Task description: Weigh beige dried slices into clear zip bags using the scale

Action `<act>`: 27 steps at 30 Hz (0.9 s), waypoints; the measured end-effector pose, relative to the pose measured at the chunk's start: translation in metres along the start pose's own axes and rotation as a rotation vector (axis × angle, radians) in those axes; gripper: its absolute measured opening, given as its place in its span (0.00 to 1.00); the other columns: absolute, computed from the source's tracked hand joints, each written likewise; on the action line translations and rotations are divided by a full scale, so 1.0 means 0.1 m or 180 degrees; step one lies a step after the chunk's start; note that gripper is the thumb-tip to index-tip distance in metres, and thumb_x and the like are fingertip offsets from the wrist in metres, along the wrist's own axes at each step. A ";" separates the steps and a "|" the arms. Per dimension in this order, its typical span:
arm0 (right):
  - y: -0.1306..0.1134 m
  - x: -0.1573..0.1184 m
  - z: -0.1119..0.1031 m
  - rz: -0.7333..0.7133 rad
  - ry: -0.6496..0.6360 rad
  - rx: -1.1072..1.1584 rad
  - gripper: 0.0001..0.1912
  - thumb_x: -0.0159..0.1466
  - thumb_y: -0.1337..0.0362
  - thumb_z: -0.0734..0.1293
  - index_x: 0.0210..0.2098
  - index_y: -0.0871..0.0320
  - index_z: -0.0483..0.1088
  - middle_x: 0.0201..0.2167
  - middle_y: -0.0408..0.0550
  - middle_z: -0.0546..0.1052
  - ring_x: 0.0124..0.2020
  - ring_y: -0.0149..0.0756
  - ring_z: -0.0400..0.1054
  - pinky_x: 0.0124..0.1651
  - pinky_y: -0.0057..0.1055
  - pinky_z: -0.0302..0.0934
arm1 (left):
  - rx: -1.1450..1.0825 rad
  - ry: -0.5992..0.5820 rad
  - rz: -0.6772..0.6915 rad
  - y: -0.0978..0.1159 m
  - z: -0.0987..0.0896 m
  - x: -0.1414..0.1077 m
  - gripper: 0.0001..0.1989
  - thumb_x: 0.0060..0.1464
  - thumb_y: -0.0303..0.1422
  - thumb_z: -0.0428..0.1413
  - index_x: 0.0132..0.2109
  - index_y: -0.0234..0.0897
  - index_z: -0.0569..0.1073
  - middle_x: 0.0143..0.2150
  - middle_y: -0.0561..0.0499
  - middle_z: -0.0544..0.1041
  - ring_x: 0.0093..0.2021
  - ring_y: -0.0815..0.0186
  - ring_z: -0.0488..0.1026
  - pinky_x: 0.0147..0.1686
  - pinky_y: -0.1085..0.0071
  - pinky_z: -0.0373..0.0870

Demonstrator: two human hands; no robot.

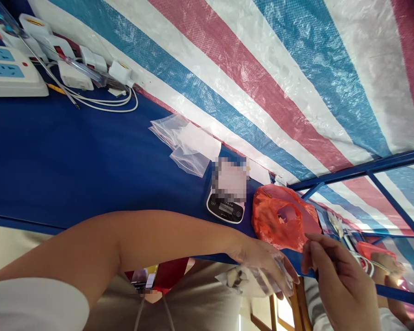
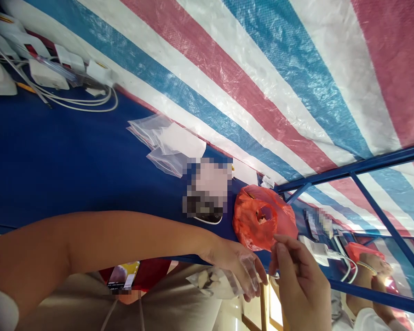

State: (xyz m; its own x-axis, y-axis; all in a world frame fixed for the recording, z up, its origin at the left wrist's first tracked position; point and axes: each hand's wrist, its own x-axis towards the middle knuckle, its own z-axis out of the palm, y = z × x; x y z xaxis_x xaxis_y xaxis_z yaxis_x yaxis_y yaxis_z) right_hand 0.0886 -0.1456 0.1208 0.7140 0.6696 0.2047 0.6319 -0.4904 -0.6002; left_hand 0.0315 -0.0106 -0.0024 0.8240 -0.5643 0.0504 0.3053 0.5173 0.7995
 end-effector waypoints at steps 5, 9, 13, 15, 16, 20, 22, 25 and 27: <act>0.05 -0.05 -0.07 0.0162 -0.0438 0.0096 0.25 0.61 0.39 0.72 0.41 0.55 0.78 0.23 0.45 0.75 0.26 0.38 0.71 0.29 0.28 0.69 | -0.0230 0.0143 -0.0074 0.07 0.03 -0.06 0.35 0.28 0.24 0.76 0.46 0.35 0.72 0.39 0.55 0.78 0.36 0.68 0.80 0.40 0.67 0.77; 0.11 -0.06 -0.17 0.0398 -0.0674 0.0265 0.25 0.60 0.40 0.74 0.44 0.55 0.79 0.26 0.47 0.78 0.29 0.40 0.74 0.33 0.28 0.72 | -0.0469 0.0148 0.0020 0.06 -0.02 -0.08 0.34 0.33 0.29 0.76 0.48 0.35 0.71 0.41 0.52 0.78 0.36 0.65 0.81 0.41 0.63 0.77; 0.13 -0.07 -0.18 0.0438 -0.0841 0.0290 0.23 0.59 0.43 0.76 0.43 0.53 0.80 0.29 0.46 0.78 0.28 0.36 0.72 0.31 0.26 0.70 | -0.0746 0.0167 0.0234 -0.01 -0.10 -0.03 0.31 0.34 0.30 0.73 0.47 0.34 0.72 0.41 0.49 0.78 0.37 0.61 0.81 0.40 0.60 0.77; 0.12 -0.09 -0.15 0.0398 -0.1127 0.0192 0.23 0.58 0.44 0.77 0.44 0.53 0.81 0.27 0.45 0.76 0.25 0.35 0.70 0.27 0.26 0.68 | -0.0746 0.0130 0.0273 -0.07 -0.15 0.02 0.27 0.33 0.31 0.71 0.44 0.33 0.73 0.41 0.48 0.78 0.37 0.59 0.81 0.40 0.58 0.78; 0.12 -0.10 -0.12 0.0379 -0.1263 0.0154 0.23 0.58 0.44 0.77 0.45 0.53 0.82 0.27 0.45 0.76 0.25 0.35 0.70 0.27 0.26 0.68 | -0.0724 0.0090 0.0278 -0.09 -0.18 0.05 0.26 0.33 0.31 0.70 0.43 0.32 0.74 0.41 0.47 0.78 0.37 0.59 0.81 0.40 0.58 0.78; 0.10 -0.12 -0.02 0.0116 -0.1727 0.0008 0.16 0.59 0.48 0.77 0.37 0.53 0.83 0.34 0.50 0.77 0.34 0.41 0.75 0.35 0.29 0.73 | -0.0560 -0.0209 0.0236 -0.13 -0.23 0.08 0.20 0.39 0.33 0.67 0.42 0.33 0.74 0.37 0.48 0.77 0.39 0.57 0.80 0.43 0.55 0.77; 0.09 -0.12 -0.04 -0.0066 -0.1944 -0.0133 0.15 0.61 0.49 0.76 0.28 0.54 0.81 0.33 0.50 0.76 0.33 0.40 0.75 0.34 0.29 0.72 | -0.0592 -0.0354 0.0205 -0.10 -0.23 0.05 0.20 0.44 0.39 0.66 0.43 0.35 0.74 0.39 0.47 0.78 0.40 0.55 0.80 0.44 0.53 0.77; 0.02 -0.10 -0.22 -0.0192 -0.1872 -0.0118 0.16 0.59 0.49 0.77 0.25 0.53 0.79 0.28 0.48 0.74 0.25 0.35 0.70 0.25 0.26 0.66 | -0.0943 -0.0204 0.0252 -0.06 -0.27 -0.02 0.29 0.51 0.56 0.60 0.47 0.36 0.75 0.42 0.46 0.78 0.40 0.57 0.79 0.43 0.54 0.77; -0.08 -0.04 -0.37 -0.0143 -0.1366 0.0060 0.14 0.56 0.50 0.79 0.29 0.53 0.81 0.24 0.46 0.73 0.21 0.33 0.65 0.21 0.26 0.61 | -0.0869 0.0162 0.0447 -0.06 -0.31 -0.05 0.36 0.51 0.65 0.54 0.49 0.36 0.75 0.44 0.45 0.78 0.41 0.59 0.78 0.44 0.55 0.78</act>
State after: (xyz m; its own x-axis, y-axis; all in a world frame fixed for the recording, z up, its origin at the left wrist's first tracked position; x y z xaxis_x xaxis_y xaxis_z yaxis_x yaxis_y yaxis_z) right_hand 0.0919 -0.1651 0.1535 0.4932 0.8633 -0.1068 0.6512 -0.4478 -0.6127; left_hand 0.0401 0.0087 -0.0262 0.8880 -0.4457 0.1135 0.2980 0.7456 0.5961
